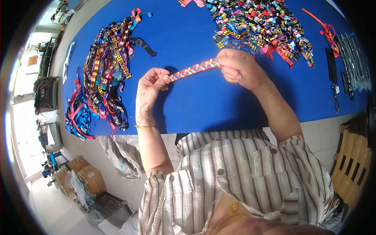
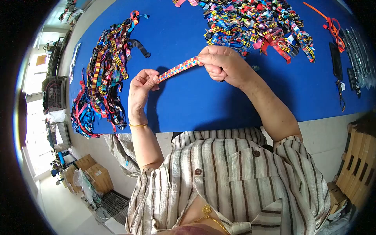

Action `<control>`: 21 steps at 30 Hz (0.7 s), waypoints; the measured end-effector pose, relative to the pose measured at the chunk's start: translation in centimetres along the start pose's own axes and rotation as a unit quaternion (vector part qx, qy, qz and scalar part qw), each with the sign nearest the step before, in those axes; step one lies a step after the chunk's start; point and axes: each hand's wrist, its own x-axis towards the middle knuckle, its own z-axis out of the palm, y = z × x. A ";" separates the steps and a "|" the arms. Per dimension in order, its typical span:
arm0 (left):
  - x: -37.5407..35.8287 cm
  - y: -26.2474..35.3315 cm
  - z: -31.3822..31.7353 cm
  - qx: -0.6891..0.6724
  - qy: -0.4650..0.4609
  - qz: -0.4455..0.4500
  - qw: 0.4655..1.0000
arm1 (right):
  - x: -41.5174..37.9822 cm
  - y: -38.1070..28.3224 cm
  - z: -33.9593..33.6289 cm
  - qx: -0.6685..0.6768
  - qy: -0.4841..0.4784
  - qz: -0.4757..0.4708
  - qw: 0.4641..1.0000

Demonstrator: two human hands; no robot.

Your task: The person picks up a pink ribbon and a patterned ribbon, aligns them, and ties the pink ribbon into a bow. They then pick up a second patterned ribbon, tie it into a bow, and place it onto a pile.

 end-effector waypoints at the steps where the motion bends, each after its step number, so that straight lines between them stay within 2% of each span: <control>1: 0.2 -0.8 -0.3 0.033 0.029 0.005 0.999 | 0.1 0.4 0.2 -0.003 0.005 0.006 1.000; 3: 0.4 -1.4 -0.4 0.096 0.088 0.014 0.991 | 0.3 0.7 0.9 -0.033 0.025 0.008 0.999; 5: -0.1 -1.1 0.9 0.250 0.185 0.054 0.949 | 0.5 0.8 1.7 -0.086 0.057 -0.002 0.995; 6: -0.4 -0.4 2.4 0.241 0.210 0.116 0.940 | 0.6 0.8 1.9 -0.089 0.060 0.001 0.994; 9: -1.6 2.4 7.1 0.127 0.115 0.174 0.970 | 0.9 1.1 2.1 -0.096 0.067 0.005 0.993; 11: -2.0 3.8 9.1 0.179 0.068 0.190 0.963 | 1.2 1.3 2.2 -0.095 0.065 0.002 0.993; 19: 0.1 2.1 9.1 0.028 0.009 0.116 0.993 | 1.1 0.6 2.9 -0.077 0.033 0.004 0.996; 21: 0.1 2.4 8.9 -0.056 -0.001 0.122 0.991 | 1.2 0.2 3.1 -0.109 0.011 0.020 0.994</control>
